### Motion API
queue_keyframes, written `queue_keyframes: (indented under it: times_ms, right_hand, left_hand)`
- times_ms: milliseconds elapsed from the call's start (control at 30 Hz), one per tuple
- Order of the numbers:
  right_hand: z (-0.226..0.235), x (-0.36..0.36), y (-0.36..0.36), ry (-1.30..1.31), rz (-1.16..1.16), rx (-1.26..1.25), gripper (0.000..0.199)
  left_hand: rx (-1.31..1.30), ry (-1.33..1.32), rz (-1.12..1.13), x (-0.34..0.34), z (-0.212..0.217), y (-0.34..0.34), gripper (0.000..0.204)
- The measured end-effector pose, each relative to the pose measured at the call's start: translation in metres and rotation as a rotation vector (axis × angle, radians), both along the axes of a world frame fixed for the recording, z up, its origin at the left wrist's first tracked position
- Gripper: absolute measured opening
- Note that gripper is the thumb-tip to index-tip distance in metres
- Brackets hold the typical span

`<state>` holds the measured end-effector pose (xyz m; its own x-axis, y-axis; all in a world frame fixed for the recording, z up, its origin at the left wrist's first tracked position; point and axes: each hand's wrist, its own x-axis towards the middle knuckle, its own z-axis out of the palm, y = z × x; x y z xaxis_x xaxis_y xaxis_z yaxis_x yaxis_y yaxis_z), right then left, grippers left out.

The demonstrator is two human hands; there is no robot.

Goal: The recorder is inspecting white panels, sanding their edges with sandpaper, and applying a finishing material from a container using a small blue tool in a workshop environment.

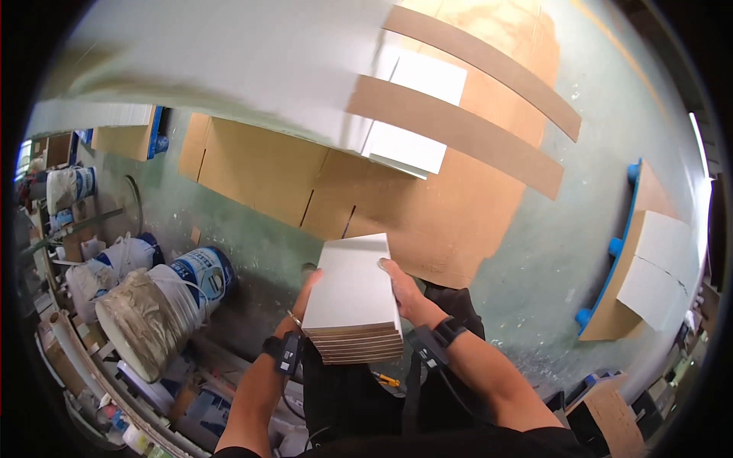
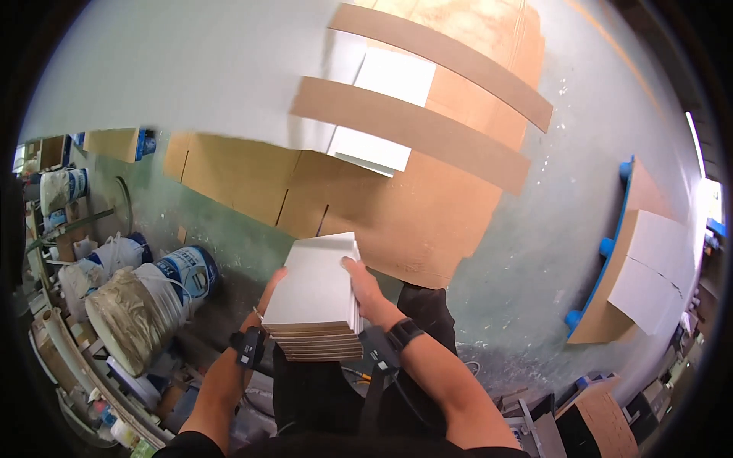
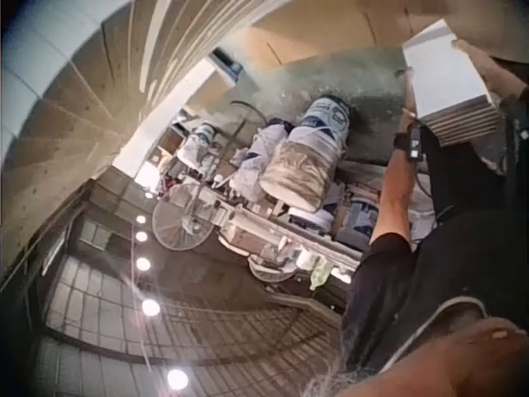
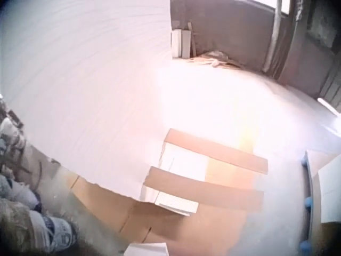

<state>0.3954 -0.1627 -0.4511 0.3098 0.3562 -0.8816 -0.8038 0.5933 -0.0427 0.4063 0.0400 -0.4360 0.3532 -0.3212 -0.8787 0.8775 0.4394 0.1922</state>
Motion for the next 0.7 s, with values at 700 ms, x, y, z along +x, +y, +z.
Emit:
queue_keyframes:
  times_ms: [700]
  right_hand:
    - [0.107,0.181,0.263,-0.365,0.601,-0.202,0.046]
  left_hand:
    - [-0.094,-0.139,0.330,0.096,0.067,0.252,0.059]
